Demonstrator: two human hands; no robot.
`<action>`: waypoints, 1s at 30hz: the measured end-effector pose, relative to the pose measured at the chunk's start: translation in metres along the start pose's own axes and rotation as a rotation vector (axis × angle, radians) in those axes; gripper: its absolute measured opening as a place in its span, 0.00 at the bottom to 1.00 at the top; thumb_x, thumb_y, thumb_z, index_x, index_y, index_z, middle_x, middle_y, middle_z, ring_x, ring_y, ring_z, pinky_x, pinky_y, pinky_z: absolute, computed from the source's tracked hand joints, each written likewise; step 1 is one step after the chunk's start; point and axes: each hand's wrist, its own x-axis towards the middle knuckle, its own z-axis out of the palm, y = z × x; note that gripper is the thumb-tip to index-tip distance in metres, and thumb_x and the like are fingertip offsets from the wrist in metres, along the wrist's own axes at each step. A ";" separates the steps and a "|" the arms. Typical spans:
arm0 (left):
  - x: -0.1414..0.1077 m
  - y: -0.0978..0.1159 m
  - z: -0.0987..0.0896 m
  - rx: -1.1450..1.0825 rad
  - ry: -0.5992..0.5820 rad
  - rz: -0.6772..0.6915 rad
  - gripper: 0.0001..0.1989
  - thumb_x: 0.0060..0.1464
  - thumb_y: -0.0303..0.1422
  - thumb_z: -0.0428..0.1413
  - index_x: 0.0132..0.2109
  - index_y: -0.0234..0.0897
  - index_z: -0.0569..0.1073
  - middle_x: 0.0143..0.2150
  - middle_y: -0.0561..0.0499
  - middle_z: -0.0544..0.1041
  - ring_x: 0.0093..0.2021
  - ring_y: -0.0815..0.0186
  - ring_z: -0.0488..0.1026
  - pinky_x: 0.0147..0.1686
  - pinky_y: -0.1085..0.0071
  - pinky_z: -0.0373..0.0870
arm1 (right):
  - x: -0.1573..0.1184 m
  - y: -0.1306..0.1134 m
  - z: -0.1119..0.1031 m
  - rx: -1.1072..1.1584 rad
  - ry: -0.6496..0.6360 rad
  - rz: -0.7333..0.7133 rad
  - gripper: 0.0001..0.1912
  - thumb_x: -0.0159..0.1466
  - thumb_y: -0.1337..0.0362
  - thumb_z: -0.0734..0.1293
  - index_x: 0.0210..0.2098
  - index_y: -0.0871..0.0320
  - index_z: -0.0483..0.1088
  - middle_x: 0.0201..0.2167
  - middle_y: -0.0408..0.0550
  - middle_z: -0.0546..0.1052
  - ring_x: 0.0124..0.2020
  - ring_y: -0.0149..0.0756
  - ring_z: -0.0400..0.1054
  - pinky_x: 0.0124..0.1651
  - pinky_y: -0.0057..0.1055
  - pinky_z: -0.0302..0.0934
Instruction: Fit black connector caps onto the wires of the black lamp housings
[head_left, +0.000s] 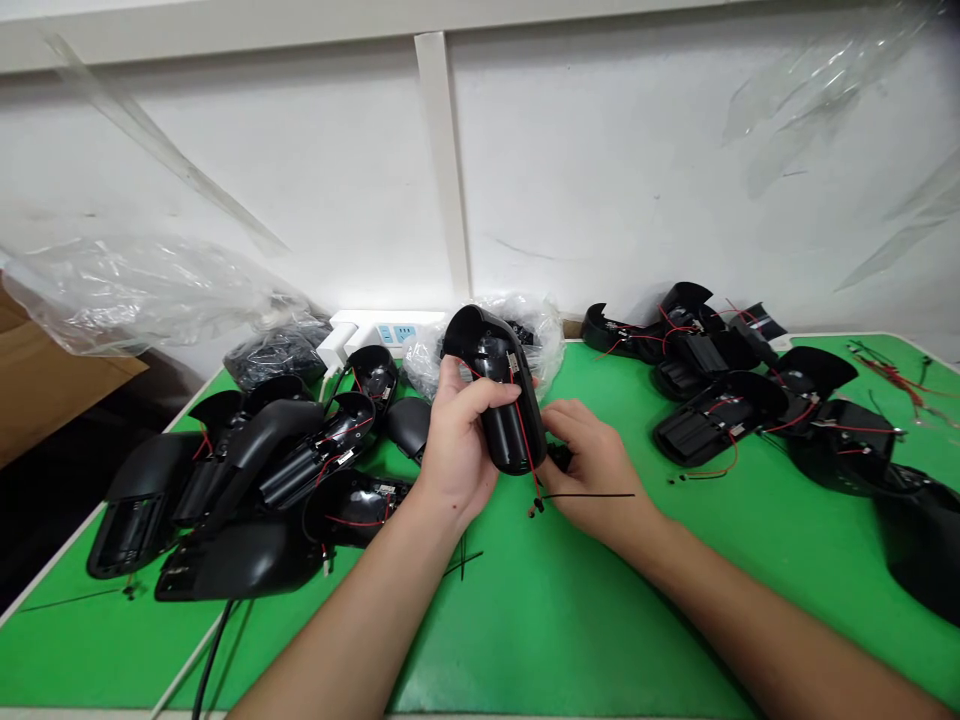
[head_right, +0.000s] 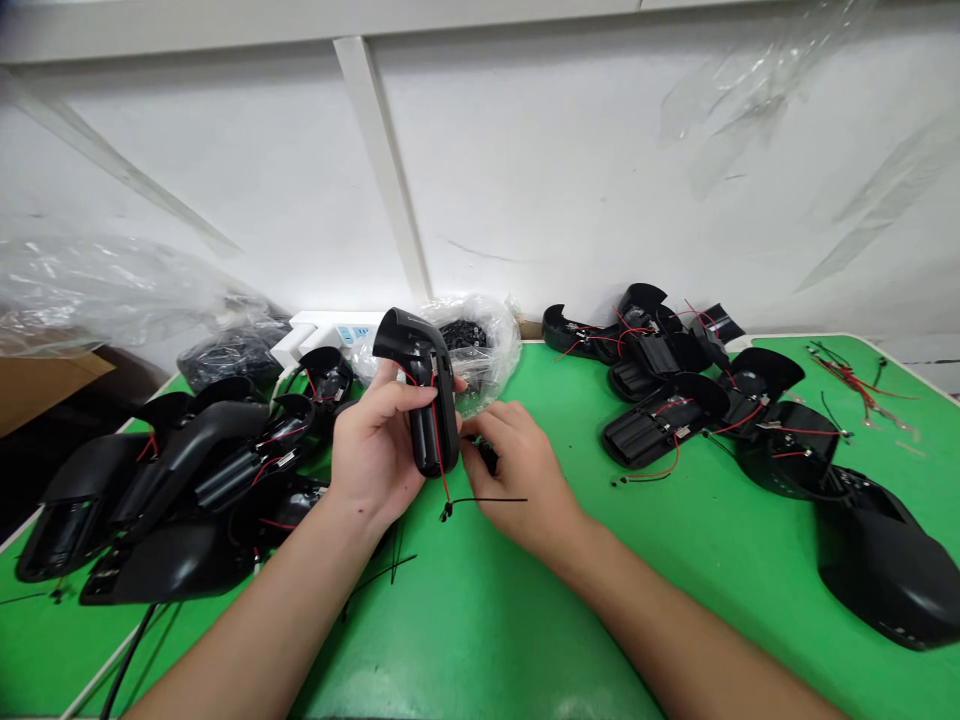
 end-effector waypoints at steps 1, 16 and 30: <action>0.000 0.000 0.000 -0.004 0.014 0.006 0.22 0.41 0.27 0.62 0.45 0.39 0.65 0.38 0.51 0.76 0.29 0.66 0.74 0.27 0.70 0.69 | 0.000 -0.001 -0.001 0.020 0.013 0.039 0.07 0.65 0.75 0.66 0.36 0.57 0.72 0.32 0.44 0.75 0.36 0.36 0.67 0.39 0.32 0.60; 0.002 -0.010 0.006 -0.180 0.166 -0.226 0.18 0.37 0.25 0.61 0.38 0.37 0.64 0.32 0.48 0.78 0.37 0.57 0.82 0.40 0.62 0.81 | 0.005 -0.002 -0.006 0.238 0.230 0.311 0.04 0.67 0.62 0.72 0.36 0.55 0.77 0.29 0.42 0.77 0.30 0.32 0.68 0.35 0.31 0.63; 0.000 -0.007 0.008 -0.133 0.163 -0.260 0.08 0.42 0.27 0.58 0.33 0.27 0.75 0.29 0.43 0.79 0.33 0.59 0.81 0.41 0.63 0.82 | 0.003 0.000 -0.007 -0.015 0.191 0.025 0.19 0.63 0.73 0.70 0.52 0.54 0.72 0.38 0.45 0.75 0.40 0.38 0.67 0.42 0.37 0.63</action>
